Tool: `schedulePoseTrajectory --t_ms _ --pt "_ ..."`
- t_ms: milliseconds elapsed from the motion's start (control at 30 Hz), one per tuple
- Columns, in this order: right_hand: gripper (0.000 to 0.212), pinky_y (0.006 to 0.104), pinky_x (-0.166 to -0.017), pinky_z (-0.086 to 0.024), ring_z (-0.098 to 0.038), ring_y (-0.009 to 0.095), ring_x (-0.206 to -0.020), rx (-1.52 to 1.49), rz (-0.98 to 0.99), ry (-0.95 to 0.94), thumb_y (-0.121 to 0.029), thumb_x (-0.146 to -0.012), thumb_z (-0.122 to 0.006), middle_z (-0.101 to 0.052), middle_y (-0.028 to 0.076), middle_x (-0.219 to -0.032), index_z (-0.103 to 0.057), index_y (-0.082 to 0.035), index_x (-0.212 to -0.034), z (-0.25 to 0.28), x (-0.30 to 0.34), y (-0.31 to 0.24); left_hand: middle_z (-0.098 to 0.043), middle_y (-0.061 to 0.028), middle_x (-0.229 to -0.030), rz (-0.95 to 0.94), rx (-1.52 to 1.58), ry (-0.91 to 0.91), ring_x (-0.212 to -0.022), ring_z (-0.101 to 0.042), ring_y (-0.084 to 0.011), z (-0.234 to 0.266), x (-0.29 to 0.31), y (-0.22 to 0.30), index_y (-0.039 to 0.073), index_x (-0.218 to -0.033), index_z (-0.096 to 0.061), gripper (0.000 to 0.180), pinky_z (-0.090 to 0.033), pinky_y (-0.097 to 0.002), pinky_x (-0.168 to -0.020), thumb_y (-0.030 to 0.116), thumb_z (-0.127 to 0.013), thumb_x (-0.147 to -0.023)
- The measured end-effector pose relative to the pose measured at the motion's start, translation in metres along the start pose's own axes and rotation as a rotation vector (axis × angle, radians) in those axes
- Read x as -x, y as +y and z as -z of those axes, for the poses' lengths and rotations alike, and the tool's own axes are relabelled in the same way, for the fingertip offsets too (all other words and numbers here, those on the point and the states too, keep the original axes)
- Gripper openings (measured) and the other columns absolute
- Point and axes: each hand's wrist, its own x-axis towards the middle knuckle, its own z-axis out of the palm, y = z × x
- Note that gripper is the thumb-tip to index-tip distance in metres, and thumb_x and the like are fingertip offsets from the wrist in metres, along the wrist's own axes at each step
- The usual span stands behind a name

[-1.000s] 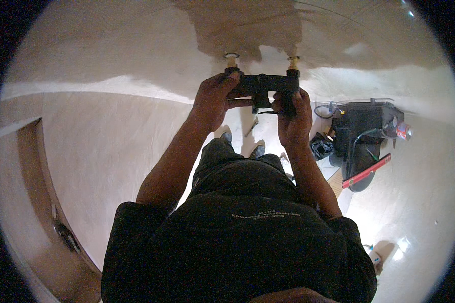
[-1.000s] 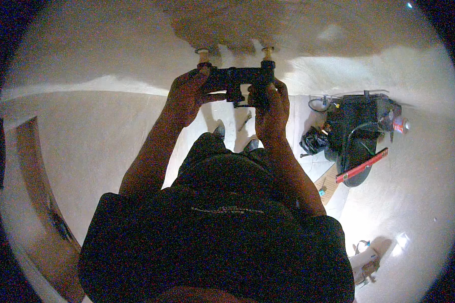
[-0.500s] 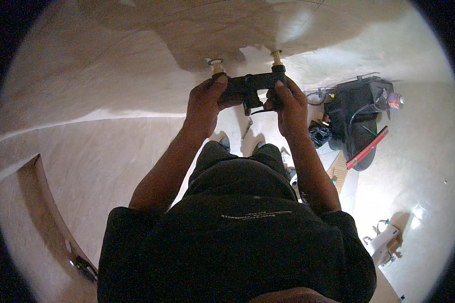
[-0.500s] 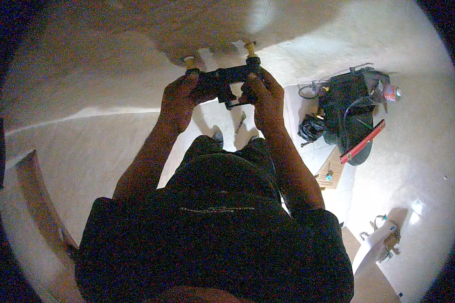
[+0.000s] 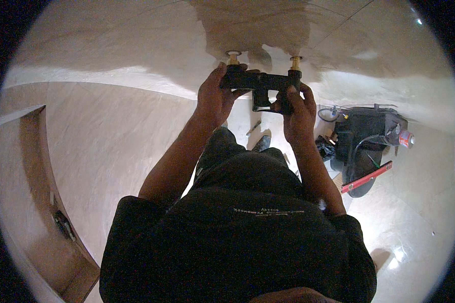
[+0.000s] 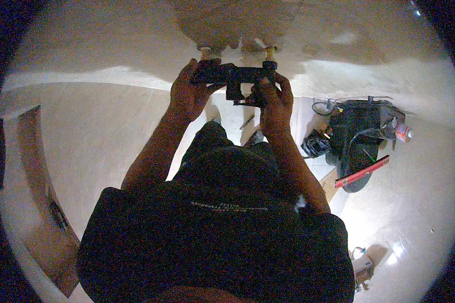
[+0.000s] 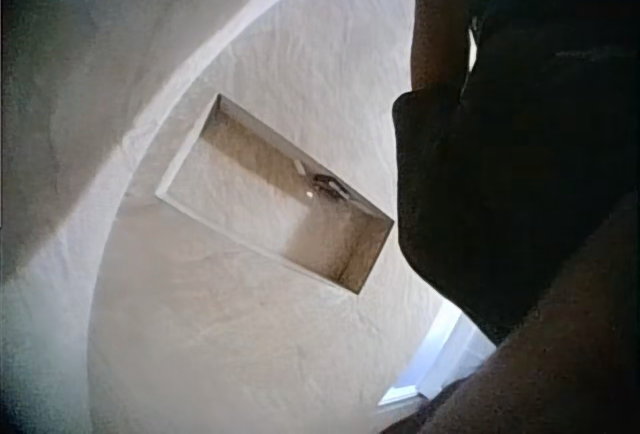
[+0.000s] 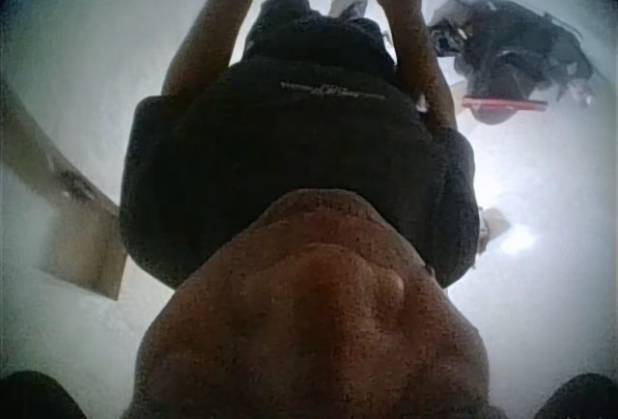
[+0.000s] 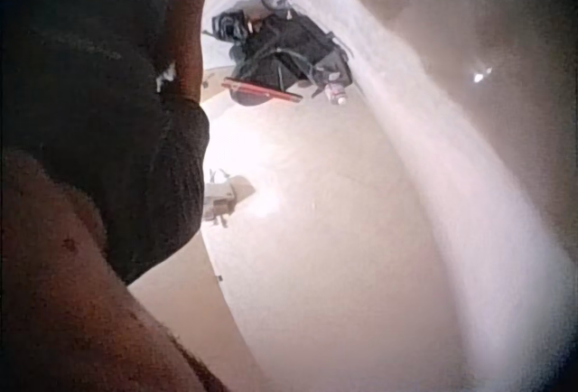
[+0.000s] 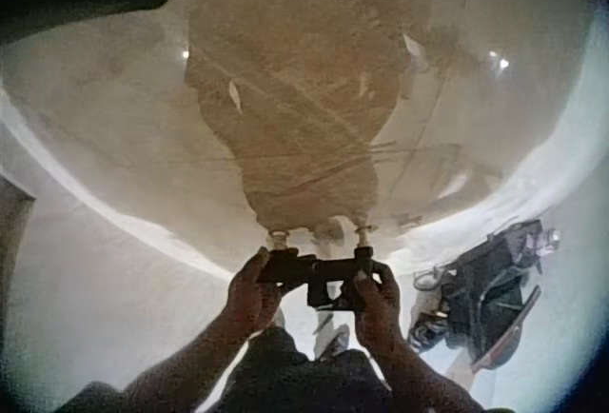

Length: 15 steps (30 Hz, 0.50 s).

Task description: The person prepares a shower fixture for installation by applying plumber's tape to the threaded connections and then positioning the fixture against the wall mounting points.

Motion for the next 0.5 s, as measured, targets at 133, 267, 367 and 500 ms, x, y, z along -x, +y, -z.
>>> schedulePoseTrajectory --t_ms 133,267,367,500 --pt "0.031 0.0350 -0.062 -0.055 -0.063 0.020 -0.075 -0.002 0.024 -0.009 -0.016 -0.098 -0.061 -0.062 0.012 -0.090 -0.050 0.001 -0.120 0.003 0.000 0.002 -0.062 -0.0207 -0.127 0.109 0.079 -0.107 -0.122 -0.059 -0.0353 0.004 -0.009 0.013 -0.004 -0.129 -0.053 0.049 -0.047 -0.0503 -0.105 0.037 -0.044 -0.104" --pt "0.031 0.0338 -0.062 -0.056 -0.063 0.021 -0.075 0.034 0.009 0.068 -0.016 -0.097 -0.062 -0.063 0.013 -0.091 -0.051 0.001 -0.121 0.006 -0.002 0.000 -0.062 -0.0215 -0.126 -0.063 -0.715 -0.225 -0.121 -0.060 -0.0341 -0.002 -0.009 0.030 -0.004 -0.130 -0.053 0.047 -0.049 -0.0485 -0.104 0.035 -0.046 -0.104" --pt "0.033 0.0314 -0.062 -0.055 -0.064 0.019 -0.070 0.021 0.026 0.026 -0.015 -0.097 -0.062 -0.064 0.013 -0.088 -0.051 0.003 -0.122 0.004 0.001 -0.002 -0.063 -0.0224 -0.122 -0.099 -0.733 -0.200 -0.118 -0.062 -0.0333 -0.018 0.001 0.025 -0.005 -0.126 -0.052 0.046 -0.049 -0.0484 -0.104 0.035 -0.050 -0.103" --pt "0.041 0.0315 -0.062 -0.055 -0.064 0.017 -0.072 0.038 0.030 0.040 -0.017 -0.097 -0.062 -0.065 0.012 -0.087 -0.050 0.002 -0.131 0.000 0.006 -0.004 -0.064 -0.0193 -0.118 0.084 -0.375 -0.095 -0.113 -0.063 -0.0301 -0.023 0.004 0.021 -0.006 -0.120 -0.054 0.045 -0.054 -0.0443 -0.098 0.037 -0.051 -0.103"
